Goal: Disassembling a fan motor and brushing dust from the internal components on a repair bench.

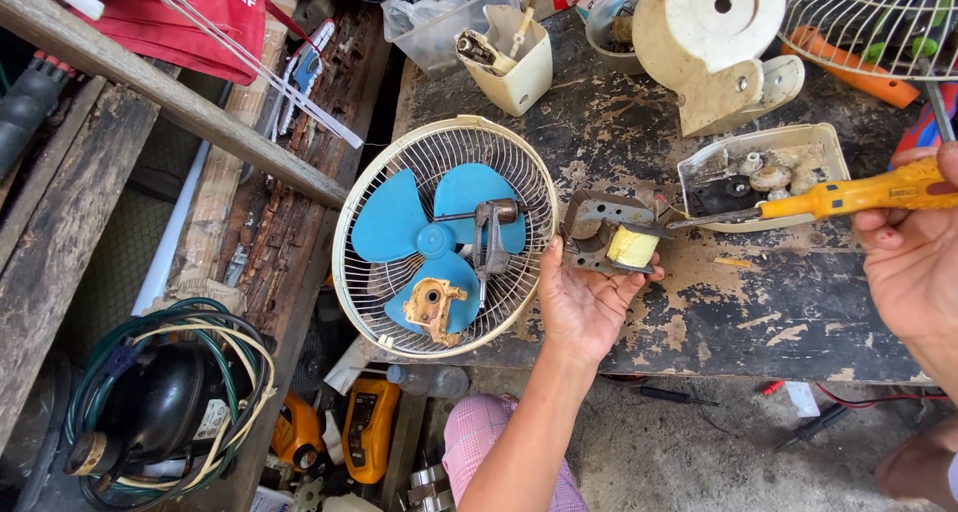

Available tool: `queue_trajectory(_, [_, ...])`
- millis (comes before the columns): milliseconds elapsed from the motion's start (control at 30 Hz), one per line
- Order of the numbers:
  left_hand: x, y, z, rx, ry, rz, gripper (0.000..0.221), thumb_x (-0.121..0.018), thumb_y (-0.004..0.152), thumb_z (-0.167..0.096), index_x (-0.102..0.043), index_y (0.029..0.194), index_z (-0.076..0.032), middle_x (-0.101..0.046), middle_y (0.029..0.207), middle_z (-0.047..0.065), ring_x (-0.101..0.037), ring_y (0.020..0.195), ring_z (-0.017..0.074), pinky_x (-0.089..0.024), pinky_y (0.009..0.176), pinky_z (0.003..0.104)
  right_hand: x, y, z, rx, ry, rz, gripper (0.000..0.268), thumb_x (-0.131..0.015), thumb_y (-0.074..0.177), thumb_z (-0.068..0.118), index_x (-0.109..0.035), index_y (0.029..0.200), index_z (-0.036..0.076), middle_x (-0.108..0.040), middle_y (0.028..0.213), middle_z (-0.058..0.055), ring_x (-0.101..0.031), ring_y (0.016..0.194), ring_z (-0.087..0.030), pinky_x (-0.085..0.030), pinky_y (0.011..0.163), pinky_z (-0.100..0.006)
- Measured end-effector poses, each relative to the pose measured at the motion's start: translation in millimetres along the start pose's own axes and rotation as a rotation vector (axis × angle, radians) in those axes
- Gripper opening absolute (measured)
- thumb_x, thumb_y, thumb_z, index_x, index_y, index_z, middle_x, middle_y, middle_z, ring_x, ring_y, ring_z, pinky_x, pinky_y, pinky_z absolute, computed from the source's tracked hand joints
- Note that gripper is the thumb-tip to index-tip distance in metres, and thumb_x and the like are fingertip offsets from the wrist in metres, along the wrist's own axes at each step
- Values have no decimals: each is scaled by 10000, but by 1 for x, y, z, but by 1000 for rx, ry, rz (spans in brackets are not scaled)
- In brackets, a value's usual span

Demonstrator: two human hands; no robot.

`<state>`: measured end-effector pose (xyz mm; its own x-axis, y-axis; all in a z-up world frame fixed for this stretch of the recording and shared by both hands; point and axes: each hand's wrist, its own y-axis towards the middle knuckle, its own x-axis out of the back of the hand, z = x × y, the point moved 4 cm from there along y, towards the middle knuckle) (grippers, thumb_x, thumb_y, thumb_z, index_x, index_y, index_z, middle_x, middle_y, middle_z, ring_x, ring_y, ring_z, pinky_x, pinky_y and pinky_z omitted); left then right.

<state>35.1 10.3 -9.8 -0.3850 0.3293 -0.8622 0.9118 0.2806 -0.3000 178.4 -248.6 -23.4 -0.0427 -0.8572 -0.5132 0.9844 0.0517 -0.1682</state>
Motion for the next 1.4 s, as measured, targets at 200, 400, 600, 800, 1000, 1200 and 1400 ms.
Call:
queue_trajectory(200, [-1,-2,0,2,17,-47,651,-723,842,-483,-534,1296,-56,-676,1147,307,-692,908,495,-626,626,370,-1,-3,3,65,-79,17,205,-595,1084,470,-586,1138,273,-579,1071,116,-565,720,15,-399,554,-60])
queue_trajectory(400, [2,0,1,10,-13,-36,560,-708,879,-439,-528,1270,-80,-673,1153,316,-669,914,553,-632,632,393,-3,-4,1,35,-115,5,249,-587,1083,507,-593,1148,267,-582,1020,56,-577,715,-1,-371,543,-61])
queue_trajectory(600, [0,0,0,-10,-6,-14,600,-728,856,-430,-557,1292,-53,-677,1173,303,-680,910,532,-643,630,398,-4,-6,1,23,-120,-2,274,-602,1063,527,-601,1141,265,-591,1035,39,-576,715,-3,-389,550,-50])
queue_trajectory(800, [1,-1,-1,-2,-12,-68,554,-740,846,-416,-563,1251,-83,-685,1165,296,-671,941,545,-638,647,413,-5,-7,1,33,-110,13,271,-597,1062,510,-597,1134,249,-593,1023,25,-570,703,-21,-372,551,-68])
queue_trajectory(1000, [2,1,0,-3,4,-27,581,-715,872,-435,-552,1291,-67,-670,1194,308,-672,940,543,-643,648,419,1,-2,1,175,-239,68,248,-485,1159,507,-494,1287,295,-568,1091,107,-614,854,-6,-453,714,-59])
queue_trajectory(1200, [1,0,0,-28,-1,-71,587,-729,848,-409,-553,1293,-70,-682,1147,269,-700,891,439,-639,643,421,-35,-41,22,386,-352,156,86,-463,1211,86,-512,1279,67,-581,1032,-127,-675,779,-218,-528,638,-218])
queue_trajectory(1400, [3,0,-1,-42,-16,-44,546,-752,827,-375,-596,1238,-52,-697,1123,252,-702,872,429,-644,638,430,-54,-66,37,560,-514,270,138,-509,1171,-57,-446,1290,-87,-580,1161,-285,-698,895,-376,-602,783,-376])
